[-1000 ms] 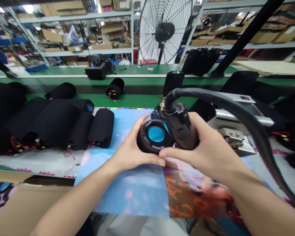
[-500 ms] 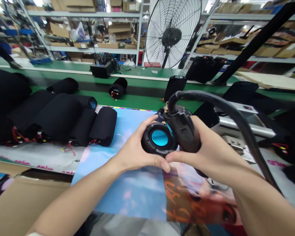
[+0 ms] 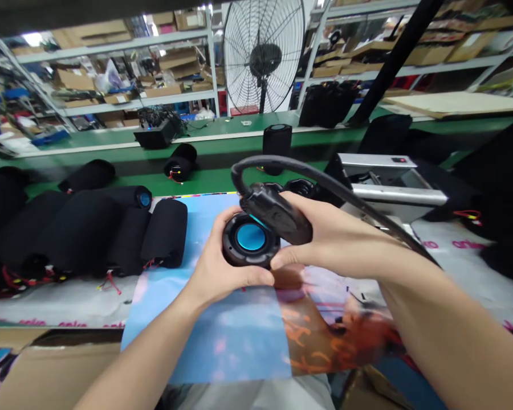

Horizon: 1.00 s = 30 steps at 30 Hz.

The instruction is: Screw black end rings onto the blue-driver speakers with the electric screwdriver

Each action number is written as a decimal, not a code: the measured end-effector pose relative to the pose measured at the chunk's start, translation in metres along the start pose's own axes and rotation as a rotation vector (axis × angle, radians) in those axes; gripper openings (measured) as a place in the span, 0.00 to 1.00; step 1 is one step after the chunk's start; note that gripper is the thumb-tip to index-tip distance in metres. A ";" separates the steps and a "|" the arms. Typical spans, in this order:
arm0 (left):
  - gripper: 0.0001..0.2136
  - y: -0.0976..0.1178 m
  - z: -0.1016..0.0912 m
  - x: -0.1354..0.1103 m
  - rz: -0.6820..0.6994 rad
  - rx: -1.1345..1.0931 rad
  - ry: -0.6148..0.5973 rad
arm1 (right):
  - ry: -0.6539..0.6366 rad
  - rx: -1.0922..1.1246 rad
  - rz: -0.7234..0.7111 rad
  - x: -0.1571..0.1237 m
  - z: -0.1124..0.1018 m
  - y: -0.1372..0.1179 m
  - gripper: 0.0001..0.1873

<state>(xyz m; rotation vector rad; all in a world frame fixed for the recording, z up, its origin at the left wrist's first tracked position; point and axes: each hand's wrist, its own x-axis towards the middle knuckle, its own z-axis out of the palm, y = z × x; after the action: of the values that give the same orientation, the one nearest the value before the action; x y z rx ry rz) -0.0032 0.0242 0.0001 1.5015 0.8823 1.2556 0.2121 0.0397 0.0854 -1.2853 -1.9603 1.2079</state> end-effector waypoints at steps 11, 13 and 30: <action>0.39 0.011 -0.006 -0.001 0.071 0.236 0.034 | 0.906 0.484 -0.264 -0.053 -0.053 0.003 0.38; 0.38 0.011 0.001 0.005 0.067 0.267 0.019 | 1.164 0.492 -0.422 -0.062 -0.069 0.006 0.40; 0.38 0.005 0.091 0.044 0.067 0.100 -0.326 | 0.953 0.473 -0.237 -0.043 -0.083 0.052 0.43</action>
<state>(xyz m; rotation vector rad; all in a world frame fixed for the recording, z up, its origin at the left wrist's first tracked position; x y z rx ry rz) 0.0952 0.0446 0.0163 1.7668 0.6918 0.9868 0.3190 0.0427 0.0828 -1.0431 -1.0172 0.6675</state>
